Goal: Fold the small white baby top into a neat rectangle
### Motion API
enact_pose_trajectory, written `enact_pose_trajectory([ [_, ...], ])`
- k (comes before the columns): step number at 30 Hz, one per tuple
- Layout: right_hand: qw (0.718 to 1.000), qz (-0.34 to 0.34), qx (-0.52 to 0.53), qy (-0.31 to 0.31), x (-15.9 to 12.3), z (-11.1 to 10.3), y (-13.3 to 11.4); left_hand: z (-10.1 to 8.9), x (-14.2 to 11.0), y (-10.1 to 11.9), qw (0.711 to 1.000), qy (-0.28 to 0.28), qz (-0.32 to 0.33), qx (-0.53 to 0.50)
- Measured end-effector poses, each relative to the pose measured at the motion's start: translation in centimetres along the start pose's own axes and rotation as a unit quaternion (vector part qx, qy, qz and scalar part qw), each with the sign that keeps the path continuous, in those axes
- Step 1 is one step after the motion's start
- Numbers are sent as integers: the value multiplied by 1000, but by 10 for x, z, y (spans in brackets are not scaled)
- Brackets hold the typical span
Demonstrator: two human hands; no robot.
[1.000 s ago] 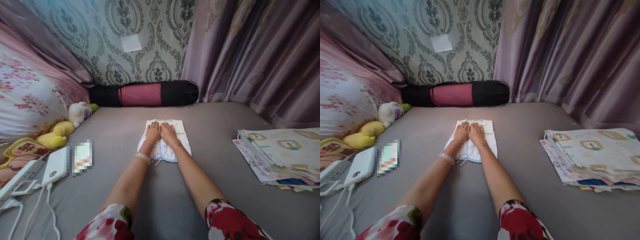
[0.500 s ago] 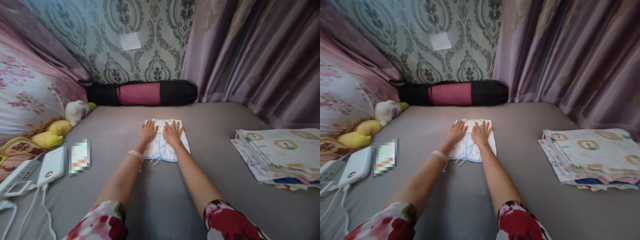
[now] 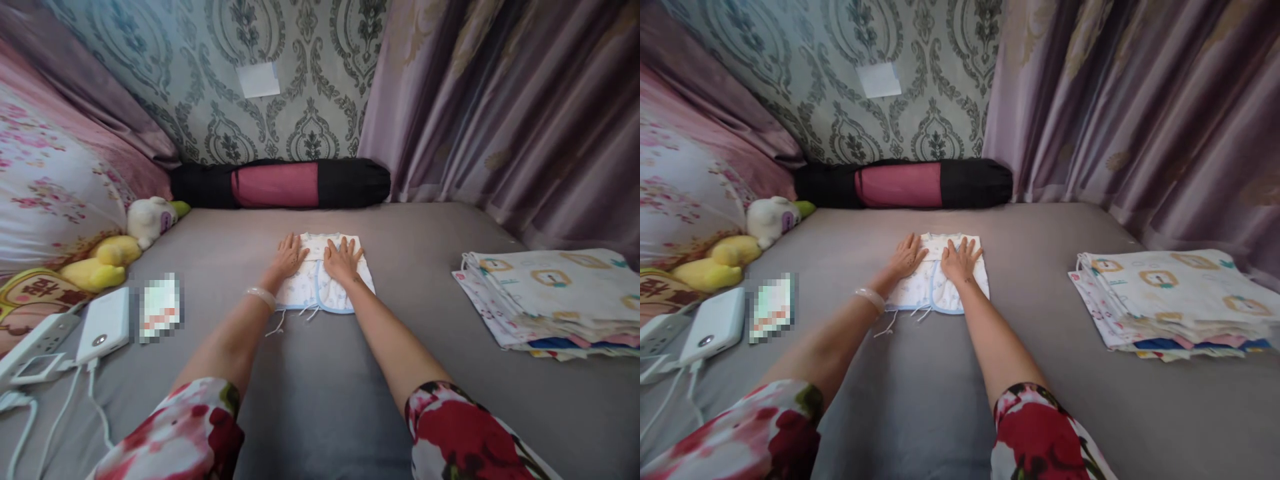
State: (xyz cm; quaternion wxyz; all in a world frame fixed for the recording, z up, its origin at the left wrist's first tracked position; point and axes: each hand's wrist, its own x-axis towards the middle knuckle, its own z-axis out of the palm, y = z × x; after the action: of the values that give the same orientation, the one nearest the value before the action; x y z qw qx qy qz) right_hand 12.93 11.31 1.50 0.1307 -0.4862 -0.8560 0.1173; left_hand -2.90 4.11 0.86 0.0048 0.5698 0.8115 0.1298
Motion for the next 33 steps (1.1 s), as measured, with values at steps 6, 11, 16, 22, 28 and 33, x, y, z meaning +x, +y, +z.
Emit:
enact_pose_trajectory([
  [6, 992, -7, 99, -74, 22, -36, 31, -18, -21, -9, 989, 41, -142, -10],
  [11, 993, 94, 63, -43, 15, -56, 80, -35, -35, -30, 975, -16, -197, -97],
  [16, 990, 90, 63, -88, -1, -54, 89, -42, -40, -19, 963, -53, -214, -153],
  [22, 992, 96, 29, -79, -8, -49, 80, -41, -39, -7, 952, -52, -253, -162],
  [28, 996, 85, 5, -19, -25, -44, 74, -39, -39, -7, 945, -38, -278, -168],
  [33, 995, 75, 69, -21, -28, -44, 80, -50, -51, -6, 947, -50, -266, -171],
])
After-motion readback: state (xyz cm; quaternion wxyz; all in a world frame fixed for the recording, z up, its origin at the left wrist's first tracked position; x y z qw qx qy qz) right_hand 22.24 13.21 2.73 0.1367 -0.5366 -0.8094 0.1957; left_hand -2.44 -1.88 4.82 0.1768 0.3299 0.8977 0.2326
